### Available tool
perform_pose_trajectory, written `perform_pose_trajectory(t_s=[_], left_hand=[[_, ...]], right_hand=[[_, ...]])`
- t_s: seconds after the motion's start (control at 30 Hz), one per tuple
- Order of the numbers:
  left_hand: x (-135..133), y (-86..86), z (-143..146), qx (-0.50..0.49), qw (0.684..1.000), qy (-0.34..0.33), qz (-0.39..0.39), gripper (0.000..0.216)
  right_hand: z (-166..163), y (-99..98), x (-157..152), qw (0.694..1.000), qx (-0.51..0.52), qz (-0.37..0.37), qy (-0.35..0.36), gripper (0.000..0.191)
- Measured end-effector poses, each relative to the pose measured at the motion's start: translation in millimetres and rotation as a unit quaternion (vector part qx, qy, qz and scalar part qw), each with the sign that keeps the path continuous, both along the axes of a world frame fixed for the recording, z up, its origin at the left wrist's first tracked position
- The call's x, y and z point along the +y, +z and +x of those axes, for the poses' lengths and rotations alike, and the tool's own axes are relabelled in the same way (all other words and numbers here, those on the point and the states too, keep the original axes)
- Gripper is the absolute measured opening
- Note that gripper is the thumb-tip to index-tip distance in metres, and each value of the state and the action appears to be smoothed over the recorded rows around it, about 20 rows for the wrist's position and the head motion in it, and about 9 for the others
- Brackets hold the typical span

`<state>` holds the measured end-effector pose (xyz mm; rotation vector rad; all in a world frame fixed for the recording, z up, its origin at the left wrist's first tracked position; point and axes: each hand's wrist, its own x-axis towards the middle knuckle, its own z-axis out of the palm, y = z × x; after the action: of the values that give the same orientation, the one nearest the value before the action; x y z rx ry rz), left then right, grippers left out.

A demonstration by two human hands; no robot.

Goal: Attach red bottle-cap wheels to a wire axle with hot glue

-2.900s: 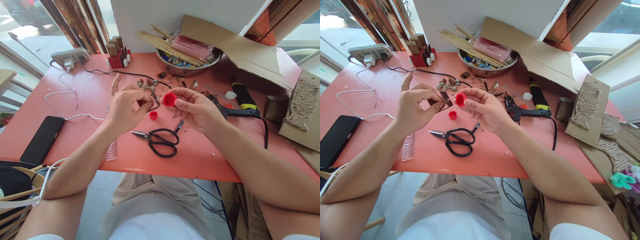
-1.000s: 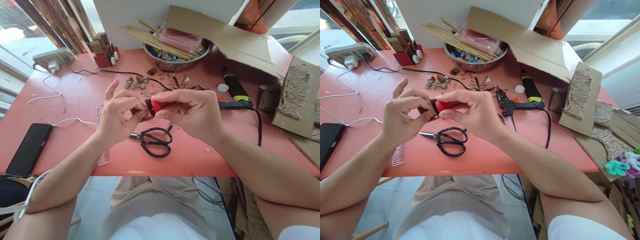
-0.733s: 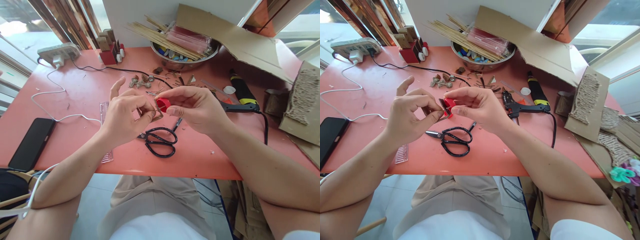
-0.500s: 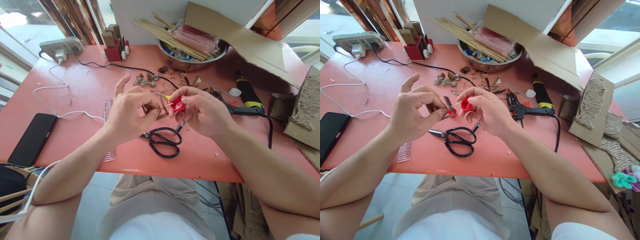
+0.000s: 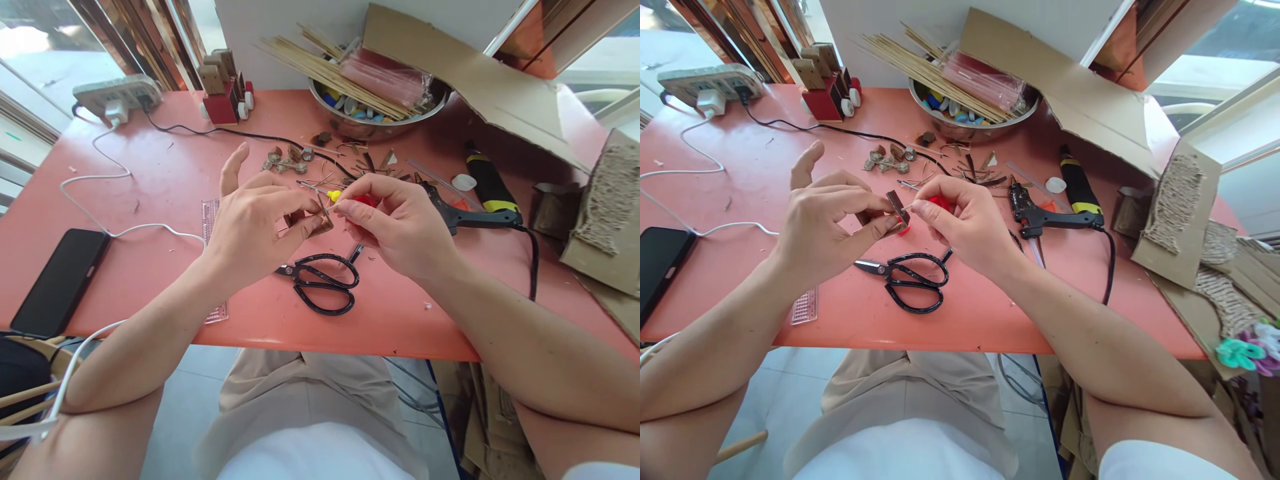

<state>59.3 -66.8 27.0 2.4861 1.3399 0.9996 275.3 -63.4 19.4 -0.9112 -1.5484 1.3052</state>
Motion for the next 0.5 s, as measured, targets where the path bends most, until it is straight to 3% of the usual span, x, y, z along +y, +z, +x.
perform_pose_trajectory(t_s=[0.23, 0.4, 0.5], left_hand=[[-1, 4.8, -3, 0.019, 1.000, -0.013, -0.001, 0.025], [-2, 7.8, -4, 0.033, 0.999, -0.008, -0.006, 0.025], [-3, 6.6, -4, 0.046, 0.999, -0.012, -0.005, 0.025]], right_hand=[[0, 1.6, -1, 1.000, -0.003, -0.012, -0.001, 0.036], [6, 3.3, 6, 0.984, 0.068, -0.150, 0.072, 0.027], [9, 5.0, 9, 0.973, 0.093, -0.197, 0.077, 0.018]])
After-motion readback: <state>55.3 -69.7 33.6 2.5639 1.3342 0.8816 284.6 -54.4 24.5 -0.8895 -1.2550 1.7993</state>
